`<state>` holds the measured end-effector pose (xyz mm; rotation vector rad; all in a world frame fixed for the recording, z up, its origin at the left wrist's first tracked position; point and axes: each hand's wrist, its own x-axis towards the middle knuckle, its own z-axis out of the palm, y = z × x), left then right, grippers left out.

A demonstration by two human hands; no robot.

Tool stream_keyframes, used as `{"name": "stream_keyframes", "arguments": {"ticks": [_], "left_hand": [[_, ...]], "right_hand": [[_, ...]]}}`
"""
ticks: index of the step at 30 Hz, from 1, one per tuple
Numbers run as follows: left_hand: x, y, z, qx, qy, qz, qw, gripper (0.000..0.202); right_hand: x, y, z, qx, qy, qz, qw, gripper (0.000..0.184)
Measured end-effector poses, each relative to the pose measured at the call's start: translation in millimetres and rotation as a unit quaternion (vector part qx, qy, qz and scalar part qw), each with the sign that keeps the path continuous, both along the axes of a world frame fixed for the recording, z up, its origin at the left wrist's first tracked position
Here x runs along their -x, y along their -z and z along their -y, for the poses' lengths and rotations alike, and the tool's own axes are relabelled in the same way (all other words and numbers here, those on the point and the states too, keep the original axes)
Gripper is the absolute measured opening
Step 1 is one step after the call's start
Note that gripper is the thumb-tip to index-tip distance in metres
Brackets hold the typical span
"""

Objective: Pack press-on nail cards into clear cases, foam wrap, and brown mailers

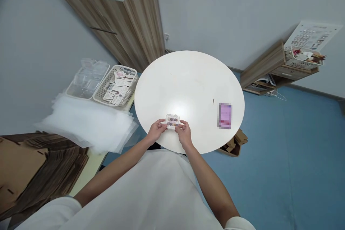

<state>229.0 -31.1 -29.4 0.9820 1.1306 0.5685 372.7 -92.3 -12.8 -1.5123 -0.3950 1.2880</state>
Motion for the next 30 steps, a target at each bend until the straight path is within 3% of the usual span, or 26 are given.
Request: {"name": "stream_keyframes", "arguments": {"ticks": [9, 18, 24, 30], "left_hand": [[42.5, -1.4, -50.4, -0.066, -0.034, -0.072, 0.995, 0.045], [102.5, 24.9, -133.0, -0.064, -0.019, -0.136, 0.988, 0.051], [113.1, 41.9, -180.1, -0.091, -0.004, -0.154, 0.984, 0.051], [114.2, 53.1, -205.0, -0.117, 0.007, -0.145, 0.982, 0.049]], "right_hand": [[54.1, 10.9, -60.7, 0.02, -0.018, 0.034, 0.999, 0.04], [112.1, 34.2, -144.4, 0.063, -0.067, 0.093, 0.991, 0.053], [125.8, 46.7, -193.5, 0.052, -0.092, 0.115, 0.988, 0.053], [128.0, 57.5, -225.8, 0.04, -0.11, 0.179, 0.977, 0.043]]}}
